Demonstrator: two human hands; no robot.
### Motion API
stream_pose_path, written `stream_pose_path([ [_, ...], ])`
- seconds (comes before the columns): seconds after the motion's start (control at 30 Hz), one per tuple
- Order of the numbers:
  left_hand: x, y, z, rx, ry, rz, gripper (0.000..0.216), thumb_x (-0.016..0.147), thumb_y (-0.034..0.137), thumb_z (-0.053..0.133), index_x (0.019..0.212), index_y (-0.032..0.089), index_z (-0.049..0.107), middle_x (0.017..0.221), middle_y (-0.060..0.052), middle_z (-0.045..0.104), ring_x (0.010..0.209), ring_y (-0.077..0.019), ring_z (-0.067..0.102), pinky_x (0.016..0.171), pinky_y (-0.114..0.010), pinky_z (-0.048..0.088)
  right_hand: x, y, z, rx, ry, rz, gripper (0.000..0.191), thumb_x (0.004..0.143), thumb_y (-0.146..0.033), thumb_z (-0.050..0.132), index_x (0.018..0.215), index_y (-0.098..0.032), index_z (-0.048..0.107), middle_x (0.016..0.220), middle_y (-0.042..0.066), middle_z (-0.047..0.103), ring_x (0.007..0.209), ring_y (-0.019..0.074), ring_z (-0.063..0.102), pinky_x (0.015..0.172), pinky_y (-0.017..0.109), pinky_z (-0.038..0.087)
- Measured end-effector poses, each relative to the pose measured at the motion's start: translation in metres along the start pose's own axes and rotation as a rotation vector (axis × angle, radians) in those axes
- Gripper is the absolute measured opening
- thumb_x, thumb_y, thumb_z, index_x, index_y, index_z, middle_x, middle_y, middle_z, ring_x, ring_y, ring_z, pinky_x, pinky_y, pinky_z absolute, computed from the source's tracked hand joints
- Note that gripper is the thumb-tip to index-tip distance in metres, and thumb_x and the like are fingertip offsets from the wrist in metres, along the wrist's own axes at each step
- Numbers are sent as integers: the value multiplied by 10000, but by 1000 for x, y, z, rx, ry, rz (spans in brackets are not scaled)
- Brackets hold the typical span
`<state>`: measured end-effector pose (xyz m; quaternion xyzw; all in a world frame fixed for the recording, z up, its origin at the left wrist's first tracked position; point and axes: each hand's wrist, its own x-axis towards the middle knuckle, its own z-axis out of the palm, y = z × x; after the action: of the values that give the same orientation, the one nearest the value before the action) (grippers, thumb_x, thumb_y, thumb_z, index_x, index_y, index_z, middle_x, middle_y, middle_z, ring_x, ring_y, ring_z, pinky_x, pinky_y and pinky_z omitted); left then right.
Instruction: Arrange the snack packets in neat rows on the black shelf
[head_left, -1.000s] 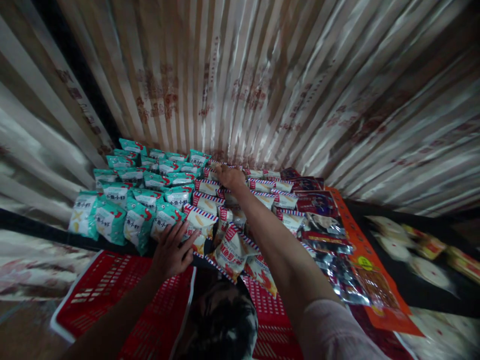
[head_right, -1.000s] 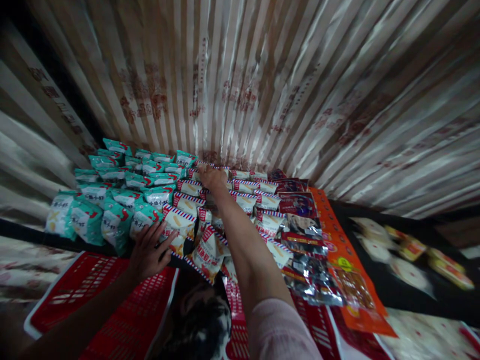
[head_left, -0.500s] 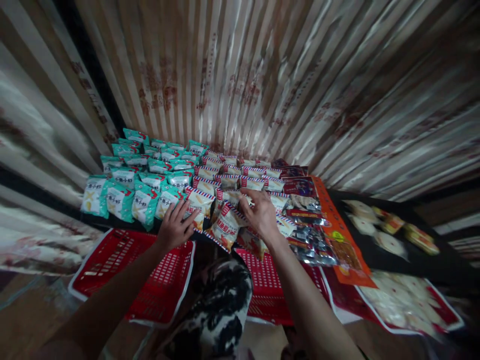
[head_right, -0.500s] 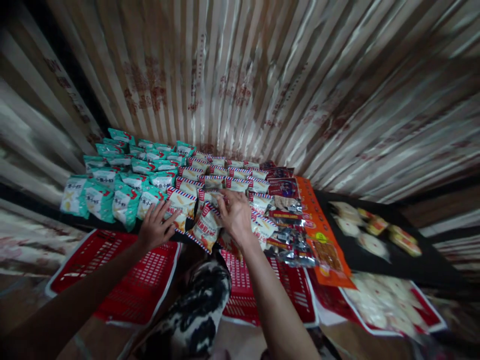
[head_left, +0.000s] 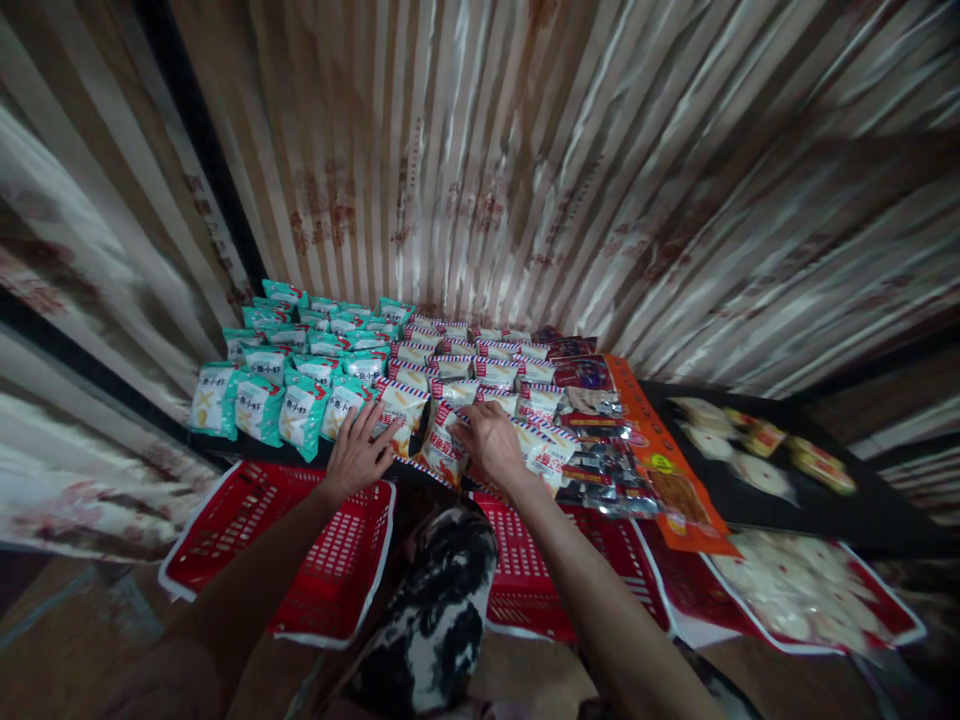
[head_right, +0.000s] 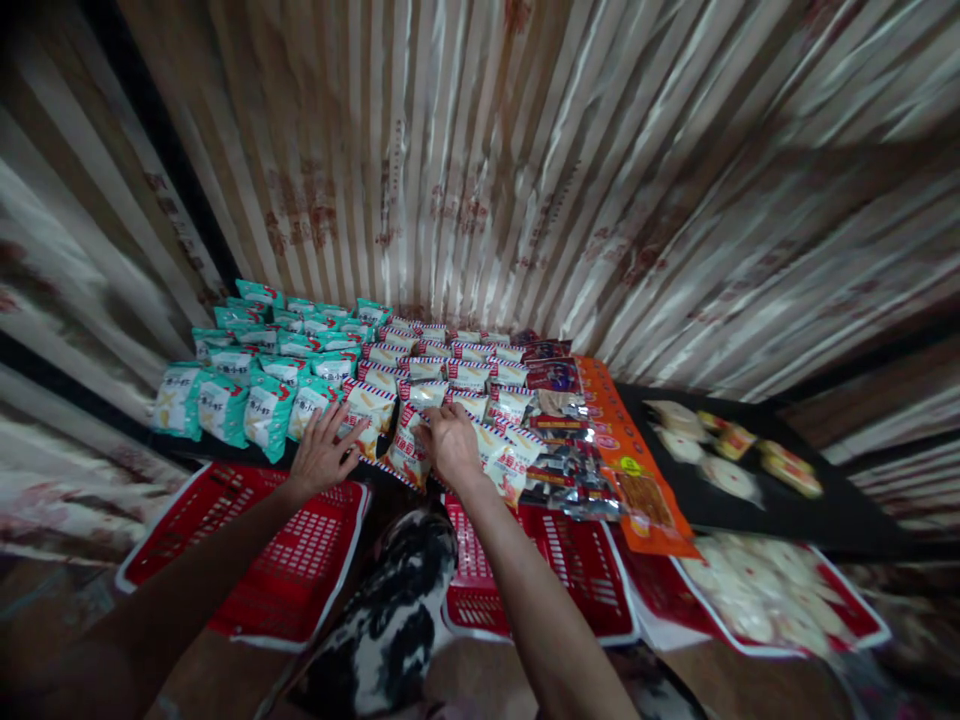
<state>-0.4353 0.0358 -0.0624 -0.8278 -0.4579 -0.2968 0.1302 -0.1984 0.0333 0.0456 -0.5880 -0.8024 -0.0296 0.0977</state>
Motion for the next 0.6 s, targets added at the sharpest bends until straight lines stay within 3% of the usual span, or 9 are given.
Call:
stream_pose_path([
  [0.3,-2,-2,0,4,3,25,557,811,278,548,1346,286,394,1476,-91,274,1353,-290,241,1090,-505,207,16,-21,2,-26,50,-26,202,872,-298,497,962,-161,616,922,96,642,962,228,491,895,324,365],
  [0.6,-6,-3,5,56,67,90,557,846,250,503,1378,246,338,1416,-120,381,1332,-264,296,1097,-491,192,12,-19,2,-53,29,-65,230,880,-299,487,987,-139,612,919,106,632,975,231,475,907,317,359],
])
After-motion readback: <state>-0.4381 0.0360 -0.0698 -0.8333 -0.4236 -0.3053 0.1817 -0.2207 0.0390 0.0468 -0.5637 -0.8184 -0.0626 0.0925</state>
